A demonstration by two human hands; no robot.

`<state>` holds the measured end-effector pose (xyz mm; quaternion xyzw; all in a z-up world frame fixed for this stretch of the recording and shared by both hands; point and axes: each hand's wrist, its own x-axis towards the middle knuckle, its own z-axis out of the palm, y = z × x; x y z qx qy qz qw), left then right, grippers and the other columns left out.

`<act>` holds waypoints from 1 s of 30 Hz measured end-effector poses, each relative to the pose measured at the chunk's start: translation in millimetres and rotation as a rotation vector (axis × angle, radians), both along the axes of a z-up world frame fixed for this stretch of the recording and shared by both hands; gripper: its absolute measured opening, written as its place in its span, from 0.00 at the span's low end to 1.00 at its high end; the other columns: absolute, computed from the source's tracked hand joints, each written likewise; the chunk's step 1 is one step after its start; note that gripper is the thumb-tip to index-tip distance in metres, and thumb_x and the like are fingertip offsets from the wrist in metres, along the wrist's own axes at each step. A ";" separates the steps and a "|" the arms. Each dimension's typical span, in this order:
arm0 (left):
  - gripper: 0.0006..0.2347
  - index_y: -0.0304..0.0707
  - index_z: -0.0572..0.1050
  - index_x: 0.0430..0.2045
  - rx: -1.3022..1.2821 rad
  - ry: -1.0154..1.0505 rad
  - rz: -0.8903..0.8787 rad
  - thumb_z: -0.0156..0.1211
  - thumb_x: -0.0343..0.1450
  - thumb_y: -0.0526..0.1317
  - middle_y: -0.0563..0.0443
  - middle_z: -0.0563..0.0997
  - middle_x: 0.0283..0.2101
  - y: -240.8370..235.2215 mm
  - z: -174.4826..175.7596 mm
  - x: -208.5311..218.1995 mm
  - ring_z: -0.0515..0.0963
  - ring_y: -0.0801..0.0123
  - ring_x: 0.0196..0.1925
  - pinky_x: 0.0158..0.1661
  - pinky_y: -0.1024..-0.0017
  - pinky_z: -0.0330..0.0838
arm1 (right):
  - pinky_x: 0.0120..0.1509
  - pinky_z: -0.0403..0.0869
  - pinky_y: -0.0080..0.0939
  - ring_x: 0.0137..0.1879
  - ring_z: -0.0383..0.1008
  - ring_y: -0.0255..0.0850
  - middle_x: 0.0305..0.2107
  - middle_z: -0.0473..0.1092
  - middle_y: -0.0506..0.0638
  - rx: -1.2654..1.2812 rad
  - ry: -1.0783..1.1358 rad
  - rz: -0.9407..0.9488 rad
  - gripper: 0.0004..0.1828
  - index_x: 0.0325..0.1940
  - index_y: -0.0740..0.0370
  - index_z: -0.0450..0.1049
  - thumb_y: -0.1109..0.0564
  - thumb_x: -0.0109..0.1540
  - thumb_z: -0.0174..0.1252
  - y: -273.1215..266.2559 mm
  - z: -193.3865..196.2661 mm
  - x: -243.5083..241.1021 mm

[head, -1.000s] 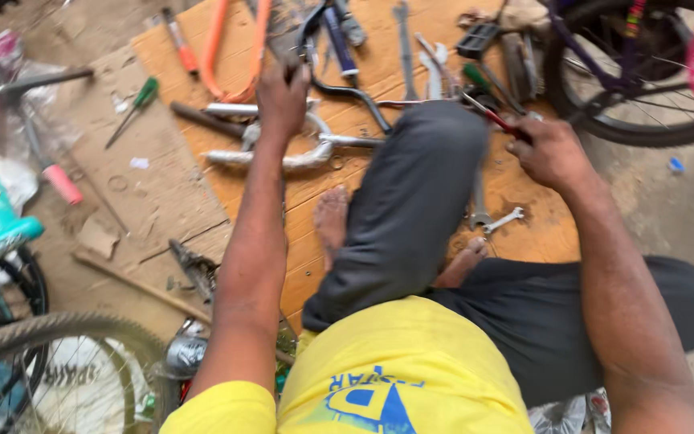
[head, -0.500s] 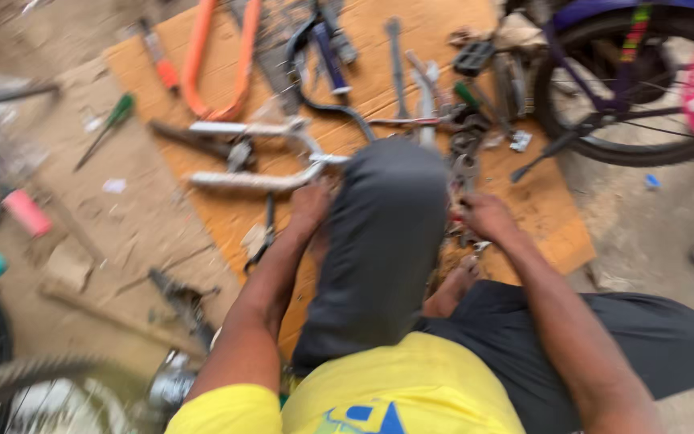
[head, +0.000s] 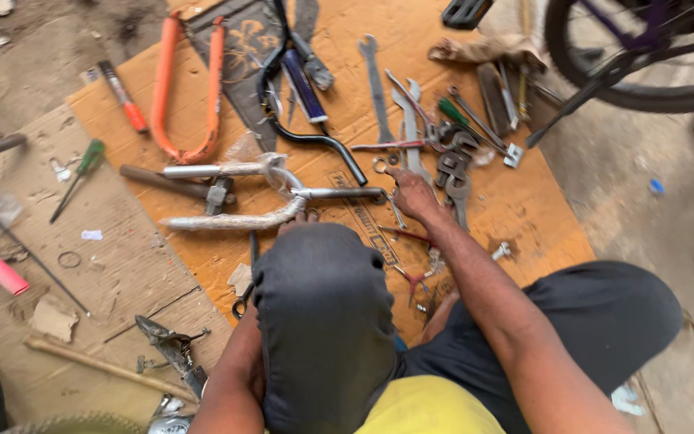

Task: The person sits on the ground and uses a screwdriver to adjust a green plastic part attached to the bicycle handlebars. They then pick up a chrome bicycle hub from a plastic bag and inspect it.

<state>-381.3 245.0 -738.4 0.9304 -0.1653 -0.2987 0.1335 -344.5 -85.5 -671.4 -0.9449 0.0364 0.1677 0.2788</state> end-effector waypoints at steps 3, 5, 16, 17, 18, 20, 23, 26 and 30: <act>0.11 0.34 0.77 0.42 0.018 0.005 0.013 0.55 0.70 0.39 0.34 0.80 0.45 1.2 -0.6 0.0 0.81 0.44 0.45 0.47 0.48 0.72 | 0.57 0.71 0.60 0.54 0.71 0.67 0.48 0.69 0.68 -0.136 0.060 0.052 0.40 0.70 0.60 0.64 0.65 0.51 0.57 18.5 -3.9 11.0; 0.11 0.34 0.77 0.42 0.020 0.009 0.017 0.56 0.70 0.39 0.34 0.80 0.46 -0.5 2.4 8.0 0.81 0.45 0.45 0.47 0.48 0.72 | 0.55 0.72 0.62 0.53 0.71 0.66 0.48 0.68 0.67 -0.163 0.070 0.052 0.39 0.68 0.60 0.65 0.65 0.51 0.56 21.7 -0.7 11.9; 0.13 0.34 0.76 0.43 -0.182 -0.051 -0.017 0.59 0.67 0.40 0.35 0.80 0.46 -13.4 101.7 6.1 0.80 0.46 0.48 0.51 0.48 0.69 | 0.53 0.75 0.60 0.50 0.73 0.62 0.44 0.69 0.64 -0.150 0.033 -0.027 0.12 0.44 0.62 0.78 0.58 0.58 0.59 1.7 -23.9 -42.1; 0.13 0.34 0.76 0.43 -0.225 -0.079 -0.028 0.59 0.67 0.40 0.35 0.80 0.47 -16.5 114.8 4.0 0.80 0.46 0.48 0.52 0.48 0.69 | 0.52 0.75 0.59 0.48 0.74 0.62 0.43 0.70 0.65 -0.126 0.002 -0.032 0.13 0.43 0.63 0.77 0.56 0.57 0.62 -1.5 -24.4 -42.1; 0.13 0.34 0.76 0.43 -0.273 -0.120 -0.040 0.60 0.67 0.40 0.35 0.79 0.47 -22.4 126.4 3.9 0.79 0.46 0.48 0.52 0.48 0.68 | 0.50 0.75 0.57 0.47 0.74 0.61 0.42 0.71 0.65 -0.103 -0.032 -0.035 0.15 0.42 0.65 0.77 0.53 0.56 0.65 -4.9 -23.0 -39.2; 0.14 0.34 0.76 0.43 -0.364 -0.199 -0.072 0.60 0.66 0.40 0.35 0.79 0.47 -43.9 142.1 6.5 0.79 0.46 0.49 0.53 0.48 0.68 | 0.46 0.78 0.50 0.43 0.78 0.54 0.39 0.76 0.62 0.288 0.234 -0.369 0.12 0.43 0.65 0.78 0.54 0.60 0.62 -10.3 -15.0 -33.9; 0.14 0.33 0.76 0.43 -0.418 -0.273 -0.124 0.61 0.66 0.40 0.35 0.79 0.47 -73.5 152.0 7.4 0.79 0.46 0.49 0.54 0.49 0.67 | 0.43 0.80 0.43 0.40 0.80 0.45 0.35 0.78 0.57 0.919 0.385 -0.703 0.13 0.45 0.68 0.75 0.56 0.62 0.64 -7.3 9.8 -39.1; 0.15 0.33 0.76 0.44 -0.360 -0.309 -0.177 0.62 0.65 0.40 0.36 0.79 0.47 -102.0 145.5 27.5 0.79 0.47 0.50 0.55 0.49 0.66 | 0.45 0.81 0.42 0.43 0.81 0.42 0.37 0.78 0.55 1.198 0.357 -0.754 0.17 0.48 0.71 0.74 0.59 0.60 0.67 5.0 44.3 -37.4; 0.16 0.33 0.75 0.44 -0.232 -0.293 -0.209 0.64 0.64 0.40 0.36 0.79 0.47 -115.6 127.4 38.4 0.78 0.47 0.51 0.56 0.49 0.65 | 0.52 0.82 0.44 0.46 0.81 0.44 0.42 0.77 0.55 1.195 0.224 -0.755 0.24 0.55 0.65 0.72 0.64 0.55 0.67 29.3 80.0 -31.0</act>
